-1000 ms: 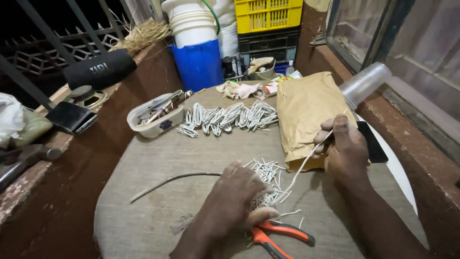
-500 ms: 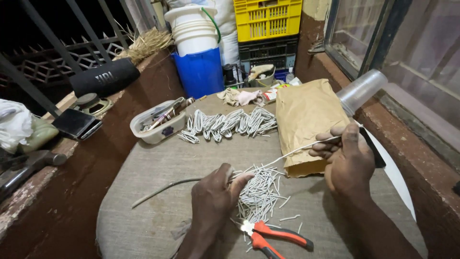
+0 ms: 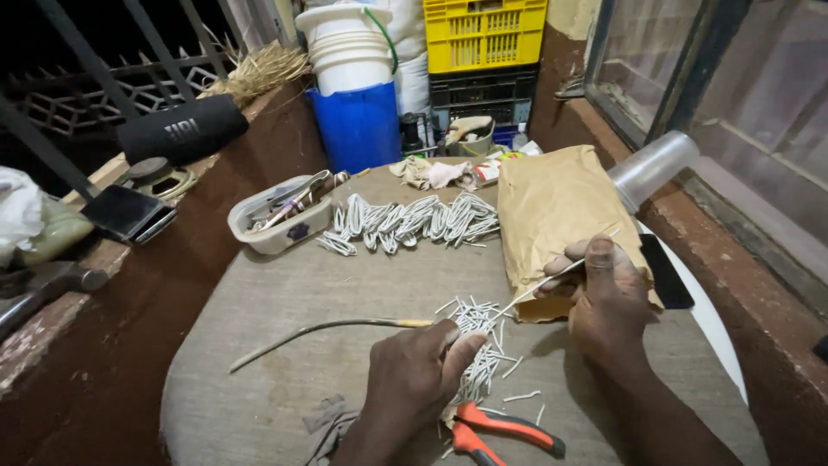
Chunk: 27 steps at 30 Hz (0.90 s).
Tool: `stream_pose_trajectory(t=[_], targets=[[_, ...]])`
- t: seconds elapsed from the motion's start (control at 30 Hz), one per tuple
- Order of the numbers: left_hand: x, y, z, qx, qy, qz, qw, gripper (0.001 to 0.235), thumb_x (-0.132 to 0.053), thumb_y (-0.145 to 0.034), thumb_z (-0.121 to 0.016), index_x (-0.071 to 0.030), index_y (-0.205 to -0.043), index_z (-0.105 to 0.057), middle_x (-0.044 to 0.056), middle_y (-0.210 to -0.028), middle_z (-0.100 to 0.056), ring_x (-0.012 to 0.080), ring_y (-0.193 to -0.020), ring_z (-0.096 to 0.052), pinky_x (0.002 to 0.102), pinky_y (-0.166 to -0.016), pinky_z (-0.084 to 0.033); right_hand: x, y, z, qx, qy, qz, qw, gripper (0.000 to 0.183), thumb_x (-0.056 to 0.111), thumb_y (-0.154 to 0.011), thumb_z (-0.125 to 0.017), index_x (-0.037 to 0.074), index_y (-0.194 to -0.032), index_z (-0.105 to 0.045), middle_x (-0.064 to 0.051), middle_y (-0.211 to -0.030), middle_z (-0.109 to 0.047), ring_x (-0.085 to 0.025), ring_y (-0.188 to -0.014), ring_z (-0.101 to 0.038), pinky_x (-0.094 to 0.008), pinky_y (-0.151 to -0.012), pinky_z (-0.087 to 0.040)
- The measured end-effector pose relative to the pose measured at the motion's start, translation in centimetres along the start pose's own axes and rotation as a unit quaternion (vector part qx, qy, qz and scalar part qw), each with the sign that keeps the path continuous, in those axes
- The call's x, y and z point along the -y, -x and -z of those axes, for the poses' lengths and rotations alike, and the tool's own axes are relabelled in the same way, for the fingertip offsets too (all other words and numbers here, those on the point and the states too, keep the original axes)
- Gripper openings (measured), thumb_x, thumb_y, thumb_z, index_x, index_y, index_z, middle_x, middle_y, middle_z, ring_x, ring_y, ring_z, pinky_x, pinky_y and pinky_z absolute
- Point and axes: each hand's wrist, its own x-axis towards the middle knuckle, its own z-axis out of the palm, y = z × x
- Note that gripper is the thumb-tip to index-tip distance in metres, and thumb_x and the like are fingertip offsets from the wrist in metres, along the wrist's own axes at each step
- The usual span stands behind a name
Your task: Cutting a long white wire into small, uniform segments using hand-held wire cutters.
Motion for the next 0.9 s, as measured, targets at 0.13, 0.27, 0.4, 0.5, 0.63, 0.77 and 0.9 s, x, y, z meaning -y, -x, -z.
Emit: stream_pose_trajectory(t=[0.13, 0.27, 0.4, 0.5, 0.63, 0.77, 0.9], targets=[[-1.0, -0.2, 0.4, -0.001, 0.008, 0.069, 0.998, 0.06, -0.07, -0.101, -0.061, -0.02, -0.07, -0.052, 0.003, -0.061, -0.064, 0.0342, -0.068, -0.066, 0.052, -0.059, -0.044, 0.2, 0.5, -0.1, 0.027, -0.016, 0.005, 0.999, 0.043, 0.041, -0.115, -0.051, -0.001, -0.111, -0.061, -0.021, -0.084, -0.072, -0.03, -0.064, -0.071, -0.039, -0.063, -0.065], [-2.2, -0.5, 1.6, 0.079, 0.007, 0.169, 0.982, 0.061, -0.08, -0.098, -0.053, -0.023, -0.077, -0.061, 0.004, -0.072, -0.071, 0.0351, -0.081, -0.068, 0.05, -0.069, -0.045, 1.4, 1.5, -0.6, 0.016, 0.015, 0.048, 0.999, 0.042, 0.037, -0.117, -0.049, -0.001, -0.108, -0.064, -0.021, -0.086, -0.074, -0.032, -0.068, -0.074, -0.04, -0.066, -0.068], [-0.8, -0.4, 1.2, 0.064, 0.017, 0.107, 0.992, 0.061, -0.075, -0.1, -0.056, -0.019, -0.076, -0.057, 0.005, -0.068, -0.068, 0.0337, -0.072, -0.066, 0.05, -0.064, -0.042, 1.2, 1.4, -0.6, 0.006, -0.005, 0.02, 1.0, 0.04, 0.035, -0.119, -0.046, -0.001, -0.109, -0.062, -0.02, -0.085, -0.071, -0.03, -0.072, -0.073, -0.041, -0.067, -0.068], [-1.2, -1.0, 4.4, 0.105, 0.121, 0.159, 0.974, 0.042, -0.065, -0.096, -0.059, -0.032, -0.095, -0.085, -0.008, -0.07, -0.077, 0.0069, -0.061, -0.068, 0.031, -0.065, -0.052, 1.5, 1.2, -0.8, 0.031, 0.028, -0.058, 0.997, 0.04, 0.033, -0.117, -0.046, -0.004, -0.119, -0.058, -0.028, -0.098, -0.073, -0.037, -0.073, -0.074, -0.042, -0.07, -0.065], [1.2, -1.1, 2.9, 0.07, 0.011, 0.086, 0.994, 0.047, -0.069, -0.1, -0.055, -0.025, -0.089, -0.069, -0.006, -0.079, -0.073, 0.0171, -0.074, -0.067, 0.048, -0.096, -0.048, 6.8, 5.0, -4.9, -0.021, -0.005, -0.162, 0.987, 0.029, 0.025, -0.117, -0.05, -0.002, -0.119, -0.062, -0.024, -0.095, -0.075, -0.031, -0.071, -0.072, -0.039, -0.058, -0.06], [0.9, -0.8, 0.4, -0.021, -0.024, -0.053, 0.998, 0.044, -0.043, -0.105, -0.054, -0.014, -0.134, -0.067, 0.009, -0.114, -0.077, 0.0316, -0.096, -0.071, 0.054, -0.086, -0.05, 1.5, 4.6, -3.5, 0.131, -0.038, -0.176, 0.975, 0.033, 0.027, -0.111, -0.051, -0.003, -0.114, -0.062, -0.028, -0.105, -0.077, -0.036, -0.083, -0.074, -0.042, -0.075, -0.059], [2.5, -0.6, -0.2, -0.064, -0.01, -0.088, 0.994, 0.036, -0.024, -0.094, -0.067, -0.021, -0.129, -0.07, 0.007, -0.103, -0.076, 0.0353, -0.08, -0.073, 0.052, -0.061, -0.057, 4.5, 5.4, -4.4, 0.222, 0.207, -0.194, 0.933, 0.042, 0.03, -0.103, -0.058, 0.003, -0.126, -0.08, -0.02, -0.092, -0.084, -0.027, -0.066, -0.076, -0.034, -0.069, -0.062]])
